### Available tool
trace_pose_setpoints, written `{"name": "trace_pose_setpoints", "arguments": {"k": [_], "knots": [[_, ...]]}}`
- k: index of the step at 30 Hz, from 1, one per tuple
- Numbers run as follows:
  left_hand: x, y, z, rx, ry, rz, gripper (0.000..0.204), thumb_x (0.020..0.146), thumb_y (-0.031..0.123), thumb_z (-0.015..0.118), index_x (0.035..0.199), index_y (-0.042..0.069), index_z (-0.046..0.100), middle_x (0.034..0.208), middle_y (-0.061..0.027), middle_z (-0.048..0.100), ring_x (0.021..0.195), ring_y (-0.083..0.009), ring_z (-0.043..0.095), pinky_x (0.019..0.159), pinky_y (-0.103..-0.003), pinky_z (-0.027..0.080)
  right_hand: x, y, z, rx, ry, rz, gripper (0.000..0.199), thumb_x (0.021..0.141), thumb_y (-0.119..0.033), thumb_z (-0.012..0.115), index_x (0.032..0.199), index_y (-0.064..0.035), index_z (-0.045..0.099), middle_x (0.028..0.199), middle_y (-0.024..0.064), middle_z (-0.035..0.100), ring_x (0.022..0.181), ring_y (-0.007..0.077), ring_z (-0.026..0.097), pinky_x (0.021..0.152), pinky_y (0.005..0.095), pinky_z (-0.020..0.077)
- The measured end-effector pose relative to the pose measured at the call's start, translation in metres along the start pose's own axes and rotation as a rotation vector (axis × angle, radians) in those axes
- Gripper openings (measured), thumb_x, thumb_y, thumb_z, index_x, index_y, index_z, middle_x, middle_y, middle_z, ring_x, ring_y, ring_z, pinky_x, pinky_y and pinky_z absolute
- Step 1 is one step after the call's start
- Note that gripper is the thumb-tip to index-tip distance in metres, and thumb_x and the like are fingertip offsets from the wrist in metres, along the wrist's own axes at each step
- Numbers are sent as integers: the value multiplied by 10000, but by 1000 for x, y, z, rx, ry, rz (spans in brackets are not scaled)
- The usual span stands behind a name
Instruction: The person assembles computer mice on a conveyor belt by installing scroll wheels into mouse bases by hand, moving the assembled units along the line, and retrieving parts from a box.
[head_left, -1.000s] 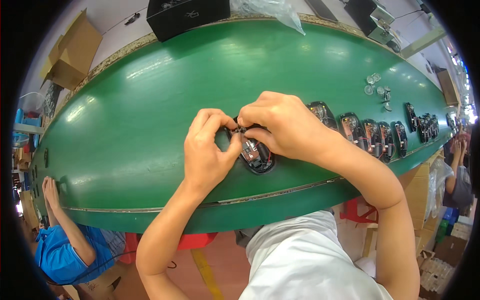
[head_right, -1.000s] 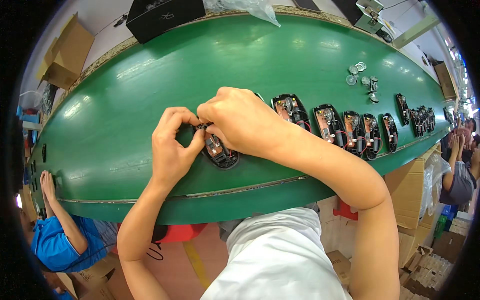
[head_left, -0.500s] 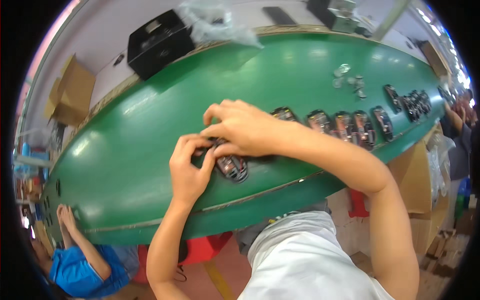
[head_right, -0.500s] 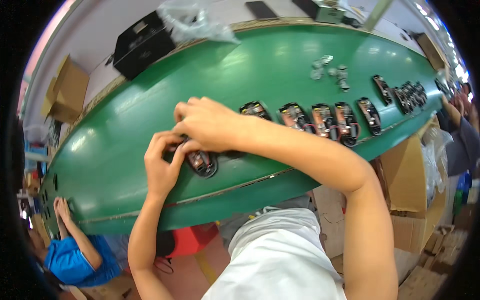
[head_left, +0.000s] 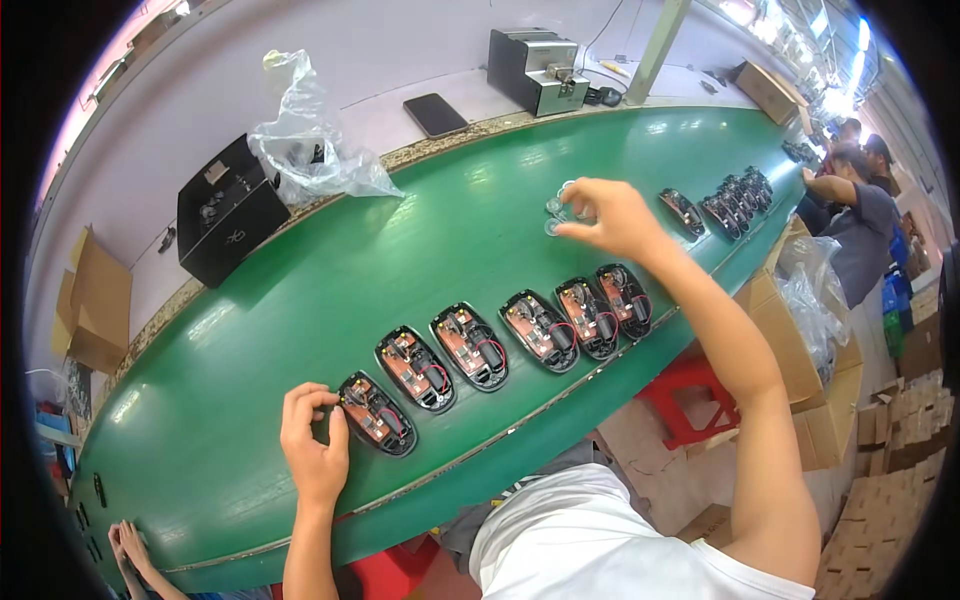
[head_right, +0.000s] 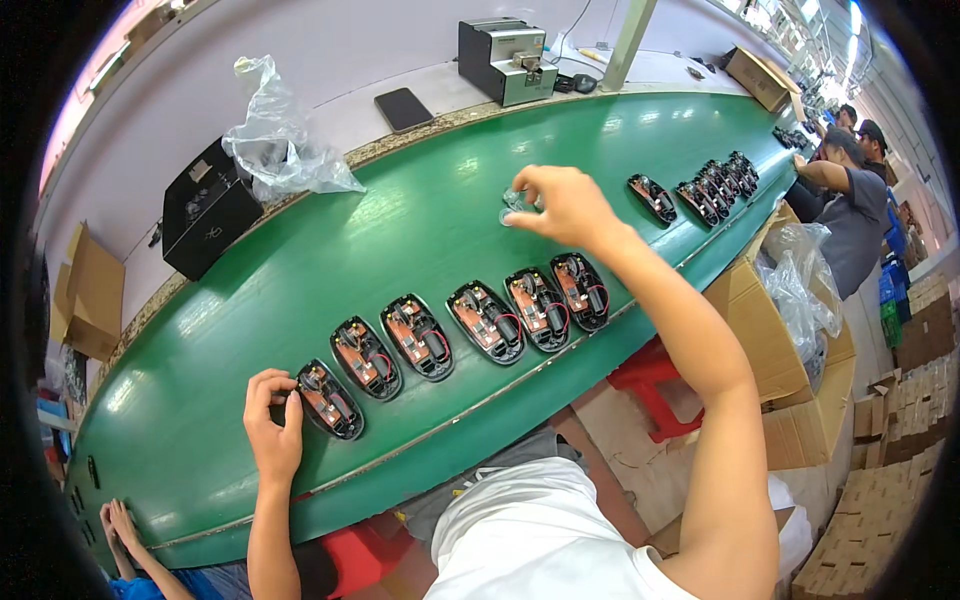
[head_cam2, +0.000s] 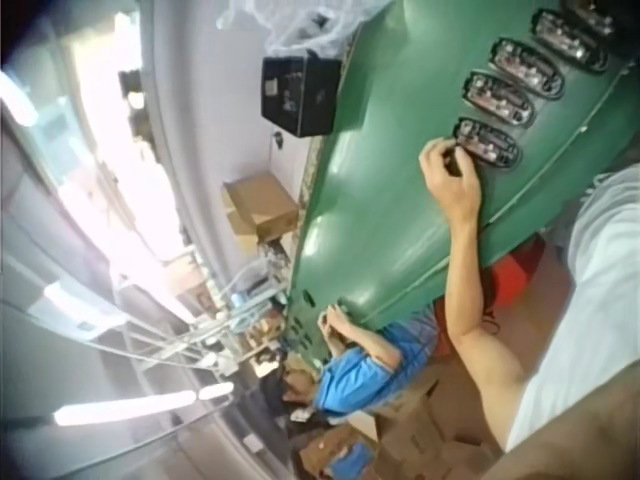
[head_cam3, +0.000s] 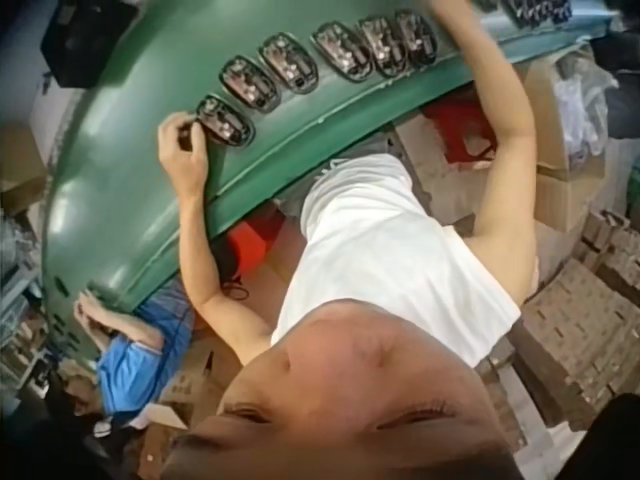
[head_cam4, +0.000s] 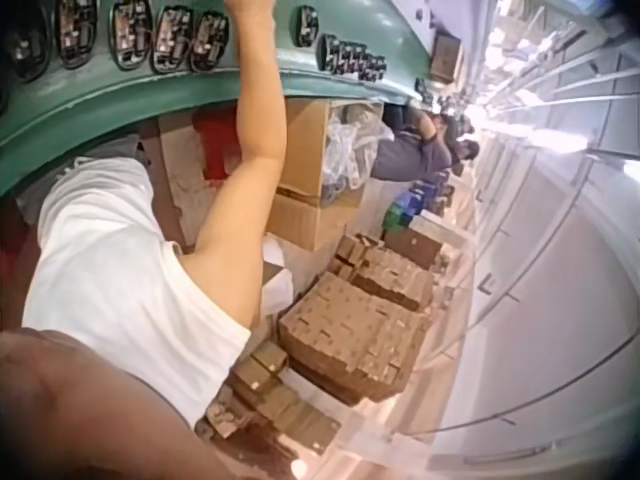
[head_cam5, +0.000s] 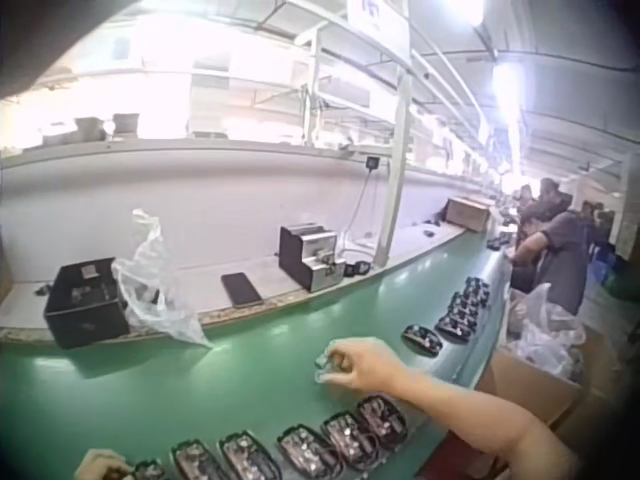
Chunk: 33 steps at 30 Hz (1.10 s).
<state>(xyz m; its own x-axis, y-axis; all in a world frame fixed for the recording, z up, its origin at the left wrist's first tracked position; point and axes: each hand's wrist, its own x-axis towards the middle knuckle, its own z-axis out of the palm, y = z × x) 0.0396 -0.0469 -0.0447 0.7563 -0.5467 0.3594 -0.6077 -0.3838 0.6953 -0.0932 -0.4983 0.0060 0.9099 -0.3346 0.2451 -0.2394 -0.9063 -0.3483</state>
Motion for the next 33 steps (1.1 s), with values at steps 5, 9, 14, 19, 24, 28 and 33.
{"name": "trace_pose_setpoints", "arguments": {"k": [5, 9, 14, 19, 24, 28, 33], "knots": [[1, -1, 2, -37, 3, 11, 128, 837, -10, 642, 963, -1, 659, 1090, -150, 642, 976, -271, 633, 816, -351, 508, 5, -2, 26, -274, -23, -108, 300, 793, -221, 815, 1024, -79, 688, 1017, 137, 670, 897, 366, 691, 825, 469, 560], [-1, -7, 0, -76, 19, 29, 111, 840, -7, 649, 951, -11, 661, 1081, -154, 645, 950, -269, 650, 807, -347, 540, 8, -13, 26, -216, -49, -166, 226, 799, -135, 788, 999, -55, 716, 1021, 154, 663, 928, 376, 686, 839, 476, 556], [2, -9, -2, -107, 48, 46, 96, 844, -6, 653, 938, 8, 668, 1071, -135, 653, 935, -234, 653, 790, -315, 530, 14, -71, 3, -138, -260, -290, 222, 788, -100, 780, 1005, -54, 766, 1007, 157, 720, 939, 371, 697, 845, 447, 564], [0, -17, -6, -122, 131, 37, 86, 827, 2, 666, 912, 17, 659, 1029, -107, 653, 849, -230, 662, 719, -319, 538, 39, -159, 5, -69, -704, -397, 211, 761, -87, 791, 970, -57, 788, 953, 155, 747, 877, 339, 723, 807, 427, 574], [2, -31, -12, -89, 224, -28, 75, 834, 11, 658, 908, 23, 659, 992, -98, 653, 812, -222, 663, 690, -319, 528, 75, -232, 26, -176, -949, -620, 199, 807, -142, 724, 980, -70, 791, 947, 137, 773, 877, 322, 734, 816, 420, 582], [0, -36, -16, -64, 261, -53, 67, 834, 20, 656, 901, 26, 662, 948, -96, 650, 792, -216, 659, 661, -323, 516, 97, -257, 51, -27, -753, -803, 206, 812, -142, 703, 984, -67, 788, 953, 130, 774, 881, 313, 736, 819, 413, 581], [5, -35, -16, -42, 233, -45, 60, 832, 22, 657, 892, 21, 662, 908, -101, 649, 777, -216, 655, 654, -321, 512, 104, -279, 46, -21, -916, -883, 201, 826, -146, 688, 979, -61, 786, 952, 113, 777, 881, 301, 738, 823, 402, 579]]}}
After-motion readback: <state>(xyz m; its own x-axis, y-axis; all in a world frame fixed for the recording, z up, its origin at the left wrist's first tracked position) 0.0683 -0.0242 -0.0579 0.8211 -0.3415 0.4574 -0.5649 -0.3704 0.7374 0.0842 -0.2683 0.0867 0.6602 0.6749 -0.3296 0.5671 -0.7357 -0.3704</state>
